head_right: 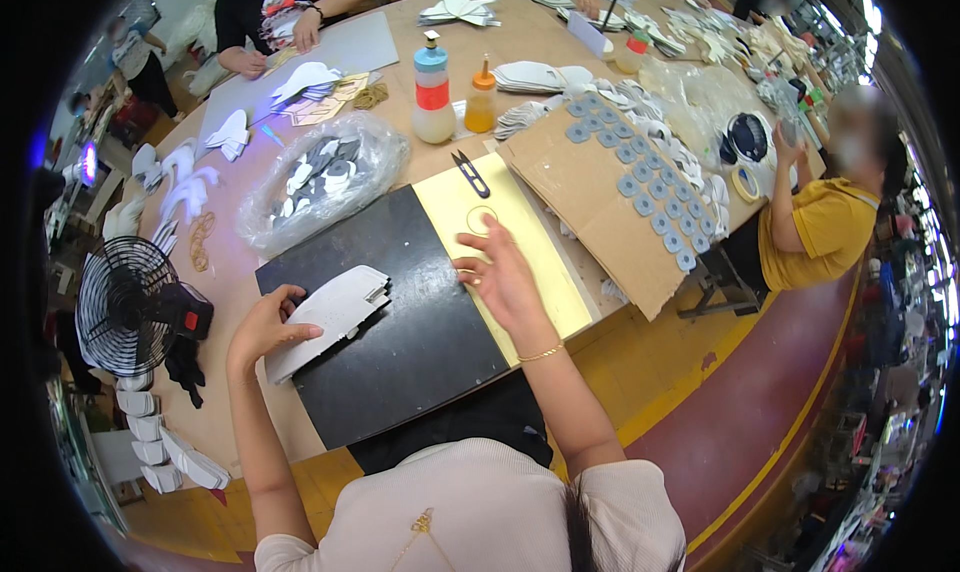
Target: The person repeatedly picks up white curved plastic pieces and small dark circular inserts, aligns the inserts into cutouts on the plastic pieces, and presses them into place. The person stacks the finished pieces on the table while coworkers perform similar tasks nearby.
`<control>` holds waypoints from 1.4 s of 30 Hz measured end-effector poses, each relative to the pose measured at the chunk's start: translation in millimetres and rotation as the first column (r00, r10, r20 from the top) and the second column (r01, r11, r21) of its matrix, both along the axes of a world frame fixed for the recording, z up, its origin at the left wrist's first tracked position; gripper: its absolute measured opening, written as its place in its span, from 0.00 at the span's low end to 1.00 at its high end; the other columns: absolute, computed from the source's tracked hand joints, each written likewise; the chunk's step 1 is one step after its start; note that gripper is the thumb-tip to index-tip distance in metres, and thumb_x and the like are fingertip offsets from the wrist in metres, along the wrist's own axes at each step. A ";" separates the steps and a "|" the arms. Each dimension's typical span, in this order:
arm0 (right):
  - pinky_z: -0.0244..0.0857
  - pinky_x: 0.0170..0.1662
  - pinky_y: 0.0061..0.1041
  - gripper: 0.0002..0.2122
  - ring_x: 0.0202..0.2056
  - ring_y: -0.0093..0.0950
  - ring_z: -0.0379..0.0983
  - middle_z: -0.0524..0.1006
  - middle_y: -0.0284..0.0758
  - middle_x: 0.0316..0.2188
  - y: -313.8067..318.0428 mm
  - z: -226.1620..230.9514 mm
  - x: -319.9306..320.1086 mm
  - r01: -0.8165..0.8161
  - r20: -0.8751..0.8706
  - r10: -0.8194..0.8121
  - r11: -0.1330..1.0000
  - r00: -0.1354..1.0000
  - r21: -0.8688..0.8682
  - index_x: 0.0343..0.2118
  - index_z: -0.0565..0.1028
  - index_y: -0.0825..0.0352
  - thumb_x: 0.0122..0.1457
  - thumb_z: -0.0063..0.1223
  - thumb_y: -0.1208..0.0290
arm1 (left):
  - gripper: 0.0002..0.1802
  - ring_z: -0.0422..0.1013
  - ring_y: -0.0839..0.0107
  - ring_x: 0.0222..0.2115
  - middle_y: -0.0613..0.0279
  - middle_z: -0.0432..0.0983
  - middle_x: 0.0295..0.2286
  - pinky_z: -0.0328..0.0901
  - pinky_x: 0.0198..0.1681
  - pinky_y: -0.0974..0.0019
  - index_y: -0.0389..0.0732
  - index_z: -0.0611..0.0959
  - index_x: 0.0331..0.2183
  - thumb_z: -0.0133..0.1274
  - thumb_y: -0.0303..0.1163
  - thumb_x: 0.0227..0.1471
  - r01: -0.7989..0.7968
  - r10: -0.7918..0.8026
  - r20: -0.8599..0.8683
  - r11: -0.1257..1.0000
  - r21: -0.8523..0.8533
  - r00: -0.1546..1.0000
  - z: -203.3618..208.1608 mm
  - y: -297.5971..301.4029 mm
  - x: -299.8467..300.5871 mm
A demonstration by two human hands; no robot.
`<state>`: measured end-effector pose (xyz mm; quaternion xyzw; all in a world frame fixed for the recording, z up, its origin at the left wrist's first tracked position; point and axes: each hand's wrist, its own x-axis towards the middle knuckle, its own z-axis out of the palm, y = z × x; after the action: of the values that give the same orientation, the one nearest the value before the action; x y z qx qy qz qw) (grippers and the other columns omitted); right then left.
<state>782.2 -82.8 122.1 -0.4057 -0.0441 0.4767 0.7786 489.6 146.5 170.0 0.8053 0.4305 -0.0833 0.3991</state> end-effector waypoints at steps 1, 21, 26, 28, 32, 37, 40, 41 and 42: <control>0.72 0.39 0.25 0.23 0.37 0.28 0.76 0.75 0.39 0.48 -2.9 -5.2 6.9 0.062 -0.022 -0.062 0.998 0.998 -0.014 0.63 0.65 0.59 0.70 0.50 0.56 | 0.46 0.73 0.57 0.39 0.48 0.78 0.34 0.68 0.43 0.59 0.31 0.84 0.44 0.75 0.58 0.30 0.049 -0.049 0.012 0.999 0.014 0.999 -0.2 3.4 1.0; 0.69 0.38 0.25 0.16 0.35 0.23 0.70 0.76 0.37 0.48 -36.7 -46.9 72.5 0.420 -0.113 -0.408 0.900 0.906 0.113 0.52 0.70 0.68 0.73 0.43 0.60 | 0.30 0.74 0.54 0.46 0.49 0.80 0.43 0.67 0.50 0.55 0.36 0.84 0.46 0.71 0.43 0.43 0.013 -0.089 0.248 0.956 0.294 0.965 -23.6 78.7 -0.4; 0.69 0.38 0.26 0.13 0.33 0.23 0.72 0.79 0.35 0.46 -55.2 -46.1 64.0 0.384 -0.084 -0.379 0.922 0.922 0.054 0.47 0.73 0.66 0.72 0.45 0.61 | 0.24 0.71 0.48 0.47 0.47 0.75 0.45 0.65 0.51 0.51 0.36 0.83 0.47 0.66 0.37 0.51 -0.146 -0.011 0.273 0.823 0.549 0.962 -18.9 30.8 -9.6; 0.69 0.39 0.26 0.12 0.33 0.23 0.72 0.79 0.35 0.44 -67.5 -39.8 57.3 0.373 -0.083 -0.370 0.927 0.925 0.025 0.47 0.73 0.65 0.72 0.46 0.61 | 0.22 0.71 0.48 0.46 0.48 0.74 0.44 0.65 0.51 0.52 0.36 0.83 0.45 0.66 0.36 0.50 -0.199 0.022 0.294 0.785 0.587 0.956 -20.4 17.0 -9.4; 0.67 0.36 0.29 0.12 0.30 0.24 0.71 0.78 0.35 0.35 -97.6 -27.9 44.7 0.166 -0.124 -0.174 0.984 0.977 -0.072 0.41 0.75 0.65 0.71 0.47 0.61 | 0.18 0.71 0.49 0.44 0.50 0.75 0.43 0.63 0.51 0.53 0.36 0.82 0.41 0.66 0.32 0.49 -0.220 -0.028 0.329 0.687 0.692 0.944 -19.6 8.6 -7.7; 0.68 0.35 0.28 0.11 0.28 0.28 0.74 0.77 0.34 0.26 -90.1 35.0 18.2 -0.014 0.582 0.339 0.871 0.739 -0.491 0.35 0.79 0.69 0.68 0.54 0.64 | 0.14 0.71 0.51 0.40 0.51 0.75 0.37 0.62 0.49 0.52 0.36 0.82 0.40 0.64 0.28 0.50 -0.188 -0.012 0.278 0.707 0.682 0.961 -12.1 4.0 1.0; 0.70 0.38 0.29 0.12 0.33 0.35 0.76 0.77 0.38 0.33 -37.9 64.7 59.8 0.465 0.907 0.273 0.789 0.319 -0.401 0.42 0.79 0.74 0.64 0.58 0.68 | 0.12 0.71 0.50 0.39 0.50 0.74 0.35 0.62 0.47 0.52 0.35 0.82 0.40 0.61 0.27 0.52 -0.202 0.012 0.270 0.694 0.691 0.963 -12.1 2.2 1.4; 0.70 0.40 0.31 0.14 0.36 0.38 0.76 0.77 0.40 0.37 -22.7 66.3 76.1 0.582 0.961 0.220 0.765 0.166 -0.275 0.45 0.78 0.75 0.62 0.60 0.69 | 0.11 0.71 0.50 0.39 0.50 0.74 0.34 0.62 0.46 0.52 0.34 0.83 0.39 0.60 0.26 0.53 -0.212 0.015 0.275 0.678 0.704 0.961 -12.9 1.7 1.3; 0.70 0.42 0.33 0.15 0.38 0.39 0.76 0.76 0.41 0.40 -13.1 55.0 94.2 0.656 0.968 0.246 0.722 0.053 -0.219 0.46 0.78 0.75 0.61 0.60 0.69 | 0.10 0.71 0.50 0.39 0.49 0.74 0.34 0.63 0.45 0.52 0.34 0.83 0.39 0.59 0.26 0.53 -0.222 0.028 0.283 0.696 0.683 0.959 -12.3 0.7 0.5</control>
<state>876.3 -95.9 177.1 -0.8490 -0.3243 -0.0747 0.4103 490.1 147.2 157.8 0.8688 0.4294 0.2183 0.1149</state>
